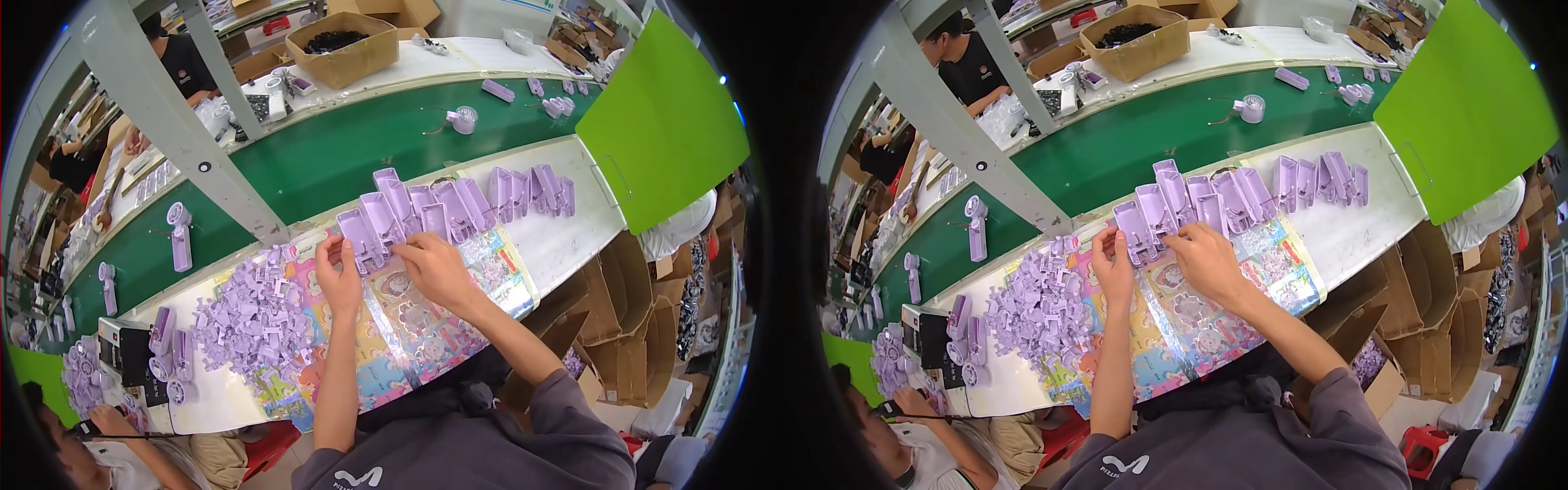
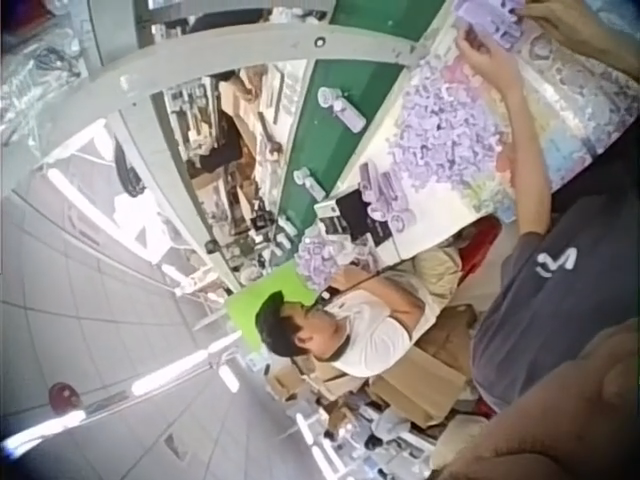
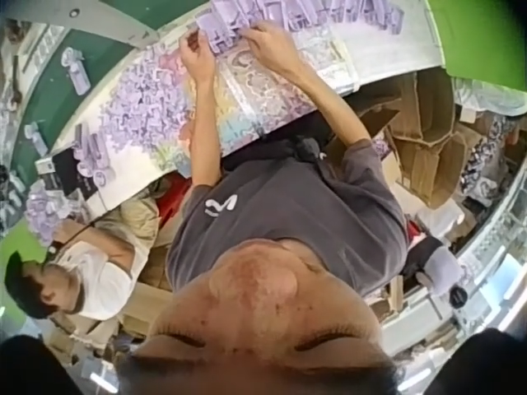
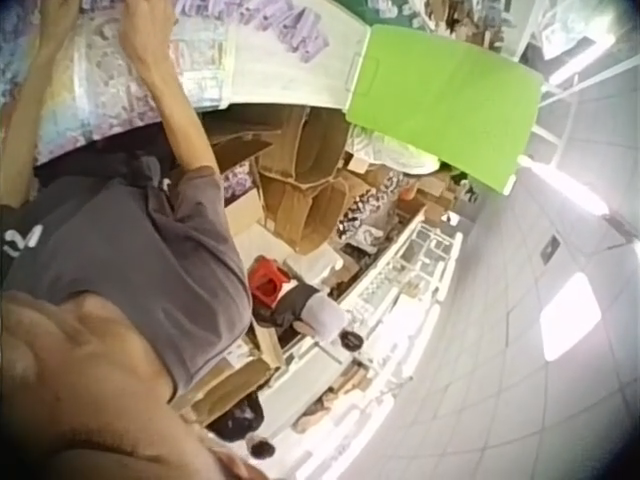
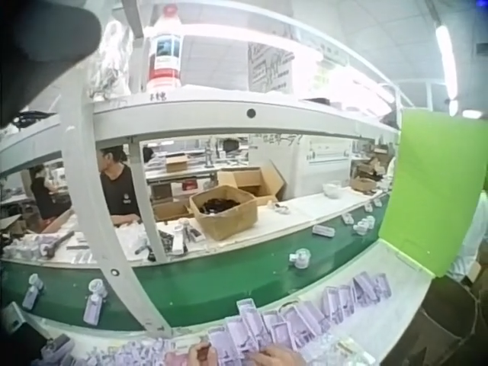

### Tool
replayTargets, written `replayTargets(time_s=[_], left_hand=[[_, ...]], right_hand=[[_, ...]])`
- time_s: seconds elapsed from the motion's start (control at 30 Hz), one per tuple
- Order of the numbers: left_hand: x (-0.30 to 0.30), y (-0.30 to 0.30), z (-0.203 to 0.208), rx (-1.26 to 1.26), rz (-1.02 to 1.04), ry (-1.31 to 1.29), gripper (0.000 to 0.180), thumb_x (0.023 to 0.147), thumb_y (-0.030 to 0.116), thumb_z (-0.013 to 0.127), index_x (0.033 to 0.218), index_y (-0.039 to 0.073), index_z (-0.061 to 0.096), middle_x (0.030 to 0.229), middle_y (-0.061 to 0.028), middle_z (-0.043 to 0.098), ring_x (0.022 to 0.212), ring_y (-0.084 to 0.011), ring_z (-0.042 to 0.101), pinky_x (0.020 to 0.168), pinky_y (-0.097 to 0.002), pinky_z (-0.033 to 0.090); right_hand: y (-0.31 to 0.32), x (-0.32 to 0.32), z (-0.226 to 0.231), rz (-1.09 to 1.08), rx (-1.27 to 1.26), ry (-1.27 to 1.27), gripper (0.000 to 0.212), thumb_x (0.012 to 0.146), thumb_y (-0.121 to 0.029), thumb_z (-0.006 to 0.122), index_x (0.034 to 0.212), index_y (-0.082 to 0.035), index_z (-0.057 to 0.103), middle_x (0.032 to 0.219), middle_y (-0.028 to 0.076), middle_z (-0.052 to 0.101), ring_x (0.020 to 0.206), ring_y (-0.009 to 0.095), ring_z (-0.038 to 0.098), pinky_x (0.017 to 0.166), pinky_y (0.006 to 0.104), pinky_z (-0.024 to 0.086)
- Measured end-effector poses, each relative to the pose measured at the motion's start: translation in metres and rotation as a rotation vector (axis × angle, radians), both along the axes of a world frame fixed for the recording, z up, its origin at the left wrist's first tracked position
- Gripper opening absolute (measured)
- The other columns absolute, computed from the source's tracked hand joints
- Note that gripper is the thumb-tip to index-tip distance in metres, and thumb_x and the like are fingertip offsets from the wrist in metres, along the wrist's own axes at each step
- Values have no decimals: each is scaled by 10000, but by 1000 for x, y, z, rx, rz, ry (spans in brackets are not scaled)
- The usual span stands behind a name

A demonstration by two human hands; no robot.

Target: The person assembles portable fans by inserting components into the fan head and handle casing halves, snapping the casing parts together by hand, and placing the assembled fan units onto the conveyor belt.

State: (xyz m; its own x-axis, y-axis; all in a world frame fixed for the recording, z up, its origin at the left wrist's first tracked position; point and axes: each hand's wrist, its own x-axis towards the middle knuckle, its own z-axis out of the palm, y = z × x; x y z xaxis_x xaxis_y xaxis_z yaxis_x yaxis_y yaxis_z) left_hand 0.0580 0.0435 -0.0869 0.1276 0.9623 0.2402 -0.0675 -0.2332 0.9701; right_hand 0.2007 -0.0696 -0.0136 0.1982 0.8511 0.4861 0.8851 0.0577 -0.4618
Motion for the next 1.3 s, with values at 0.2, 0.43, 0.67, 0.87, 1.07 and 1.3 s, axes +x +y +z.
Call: replayTargets(time_s=[0.2, 0.43, 0.67, 0.87, 1.07, 1.3], left_hand=[[1, 1, 3, -46, 7, -18, 232, 1001, 174, 646, 1142, -7, 615, 1038, -90, 667, 934, -161, 623, 852, -310, 502], [-5, -1, 7, -44, 5, -36, 260, 1002, 179, 647, 1178, -5, 595, 1048, -91, 654, 931, -156, 612, 849, -306, 497], [-1, -1, 0, -113, 32, -93, 228, 1027, 166, 605, 1183, 0, 596, 1075, -83, 642, 938, -139, 599, 853, -295, 495], [-4, -1, 1, -118, 58, -111, 207, 1039, 169, 594, 1162, 3, 618, 1064, -71, 647, 947, -139, 609, 858, -288, 497], [-4, -2, 11, 23, 158, 48, 172, 966, 154, 680, 1062, 14, 651, 1001, -89, 650, 850, -185, 603, 786, -309, 486], [-18, -9, 33, 638, 282, 157, 302, 801, 191, 719, 1029, 4, 657, 1003, -179, 644, 930, -357, 605, 856, -441, 477]], right_hand=[[-1, 11, 13, 23, -80, -145, 259, 831, -20, 657, 1055, -86, 769, 989, 112, 698, 888, 312, 687, 768, 419, 566], [51, 78, 43, -204, -54, -212, 125, 825, -99, 649, 910, -82, 738, 894, 117, 671, 876, 327, 674, 762, 443, 564], [147, 279, -6, -456, -240, -475, 553, 782, -81, 662, 1320, -70, 535, 1209, 187, 588, 1142, 385, 579, 952, 478, 531], [166, 302, -42, -366, -210, -168, 731, 769, -241, 798, 1422, -153, 481, 1342, 194, 588, 1166, 399, 591, 1009, 483, 503], [147, 246, 15, -199, -362, -259, 721, 727, -367, 851, 1323, -124, 526, 1069, 190, 677, 1000, 383, 640, 846, 463, 525], [42, 90, 33, 196, 12, 533, 700, 773, -229, 886, 1336, -72, 500, 1055, 52, 633, 978, 162, 579, 886, 329, 456]])
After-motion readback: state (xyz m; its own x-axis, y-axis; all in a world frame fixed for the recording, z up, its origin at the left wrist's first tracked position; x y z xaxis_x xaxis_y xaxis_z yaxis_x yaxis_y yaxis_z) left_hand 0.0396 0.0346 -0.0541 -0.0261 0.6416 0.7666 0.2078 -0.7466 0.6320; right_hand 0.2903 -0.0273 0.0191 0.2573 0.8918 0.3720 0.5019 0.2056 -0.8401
